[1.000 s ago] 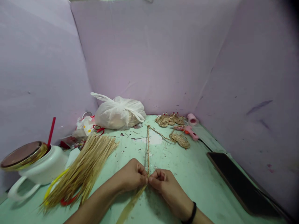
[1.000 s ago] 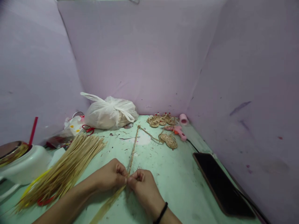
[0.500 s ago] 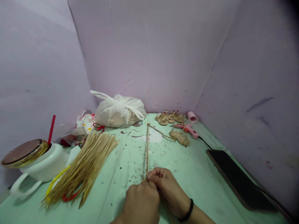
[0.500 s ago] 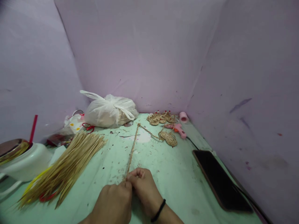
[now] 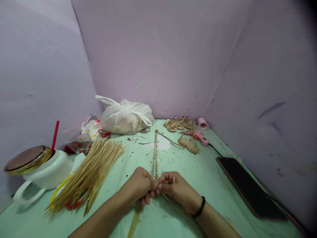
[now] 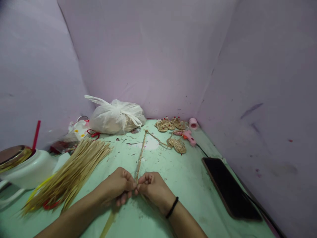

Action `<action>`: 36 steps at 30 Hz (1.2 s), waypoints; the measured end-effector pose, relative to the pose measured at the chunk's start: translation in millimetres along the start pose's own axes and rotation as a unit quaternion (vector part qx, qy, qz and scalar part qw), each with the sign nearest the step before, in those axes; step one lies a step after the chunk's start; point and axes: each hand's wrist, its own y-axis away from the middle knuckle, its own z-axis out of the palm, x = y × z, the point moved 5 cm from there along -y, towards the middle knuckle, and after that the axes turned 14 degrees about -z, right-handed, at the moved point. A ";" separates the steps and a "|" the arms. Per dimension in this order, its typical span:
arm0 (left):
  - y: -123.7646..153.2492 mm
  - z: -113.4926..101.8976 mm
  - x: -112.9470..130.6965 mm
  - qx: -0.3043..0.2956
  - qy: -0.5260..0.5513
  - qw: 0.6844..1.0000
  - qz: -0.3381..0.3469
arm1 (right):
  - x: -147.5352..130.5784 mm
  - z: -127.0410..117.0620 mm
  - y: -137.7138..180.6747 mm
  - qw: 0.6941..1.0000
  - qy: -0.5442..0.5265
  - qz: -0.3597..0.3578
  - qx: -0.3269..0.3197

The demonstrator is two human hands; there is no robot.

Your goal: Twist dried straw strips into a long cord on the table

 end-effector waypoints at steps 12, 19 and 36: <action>-9.9 -2.4 -3.8 0.082 -0.020 0.994 0.073 | -29.4 8.3 28.7 0.866 0.491 -0.091 0.012; -3.7 -4.8 2.3 0.019 -0.023 0.995 0.093 | -24.6 26.3 35.9 0.831 0.539 -0.135 -0.021; 8.5 -9.6 7.4 -0.063 0.025 0.994 0.090 | -11.1 6.6 10.8 0.997 -0.047 0.053 0.022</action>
